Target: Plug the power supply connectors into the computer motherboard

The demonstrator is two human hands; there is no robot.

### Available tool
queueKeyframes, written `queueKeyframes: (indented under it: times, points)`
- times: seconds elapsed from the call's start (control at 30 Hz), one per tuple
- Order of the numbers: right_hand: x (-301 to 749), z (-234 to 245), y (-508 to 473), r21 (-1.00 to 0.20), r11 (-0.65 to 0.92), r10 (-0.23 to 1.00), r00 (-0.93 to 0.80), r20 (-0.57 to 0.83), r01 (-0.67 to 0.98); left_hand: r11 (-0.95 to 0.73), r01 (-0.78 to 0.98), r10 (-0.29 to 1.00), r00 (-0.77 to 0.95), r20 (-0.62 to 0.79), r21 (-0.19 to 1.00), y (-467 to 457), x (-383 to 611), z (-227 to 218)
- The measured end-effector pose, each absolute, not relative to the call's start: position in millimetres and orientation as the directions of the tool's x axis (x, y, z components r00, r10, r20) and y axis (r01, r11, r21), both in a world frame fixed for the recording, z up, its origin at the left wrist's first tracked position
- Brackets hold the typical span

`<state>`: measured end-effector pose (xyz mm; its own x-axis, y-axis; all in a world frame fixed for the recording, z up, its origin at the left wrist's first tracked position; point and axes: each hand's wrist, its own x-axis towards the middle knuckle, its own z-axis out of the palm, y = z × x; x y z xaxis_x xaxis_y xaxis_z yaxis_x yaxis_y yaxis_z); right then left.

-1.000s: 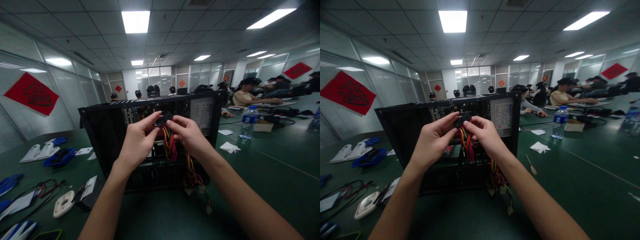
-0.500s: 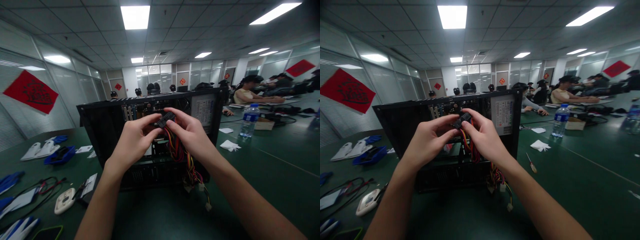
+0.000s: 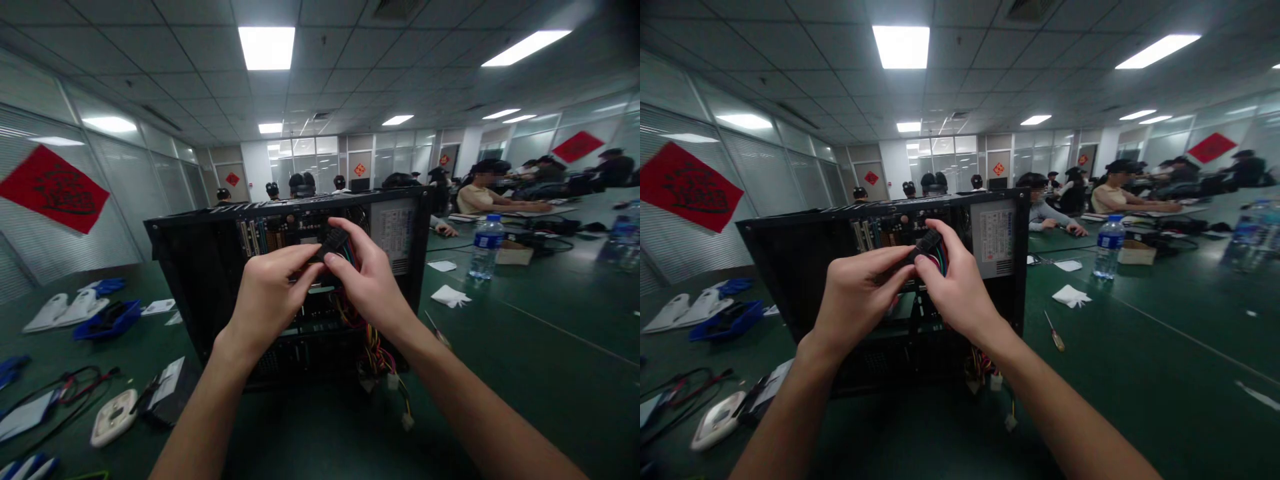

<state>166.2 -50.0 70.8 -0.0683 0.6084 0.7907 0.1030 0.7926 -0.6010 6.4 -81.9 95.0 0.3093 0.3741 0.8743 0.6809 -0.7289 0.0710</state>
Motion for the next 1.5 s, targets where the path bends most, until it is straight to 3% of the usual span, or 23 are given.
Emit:
queueKeyframes:
  times: [0.27, 0.57, 0.83, 1.03, 1.23, 1.5]
  points:
    - [163.5, 66.5, -57.3, -0.517, 0.843, 0.522, 0.010, 0.853, 0.149, -0.734, 0.679, 0.266, 0.326, 0.907, -0.028, -82.7, 13.3, 90.0]
    - [164.9, 65.4, -57.6, -0.481, 0.868, 0.484, 0.005, 0.875, 0.122, -0.737, 0.675, 0.260, 0.306, 0.916, -0.017, -84.5, 17.4, 88.7]
    - [157.0, 61.0, -59.9, -0.554, 0.832, 0.554, 0.007, 0.832, -0.024, -0.673, 0.737, 0.298, 0.342, 0.891, -0.058, -92.7, 4.8, 97.4]
    - [155.5, 63.4, -63.4, -0.533, 0.842, 0.538, 0.065, 0.840, -0.084, -0.659, 0.729, 0.193, 0.402, 0.895, -0.185, -90.2, 9.5, 93.3]
    - [158.9, 66.3, -60.2, -0.508, 0.860, 0.510, 0.159, 0.845, -0.054, -0.679, 0.724, 0.210, 0.346, 0.915, -0.118, -87.6, 26.7, 82.2]
    - [156.8, 63.2, -53.7, -0.554, 0.831, 0.555, 0.123, 0.823, -0.046, -0.579, 0.812, 0.260, 0.268, 0.928, -0.072, -82.7, 30.0, 76.9]
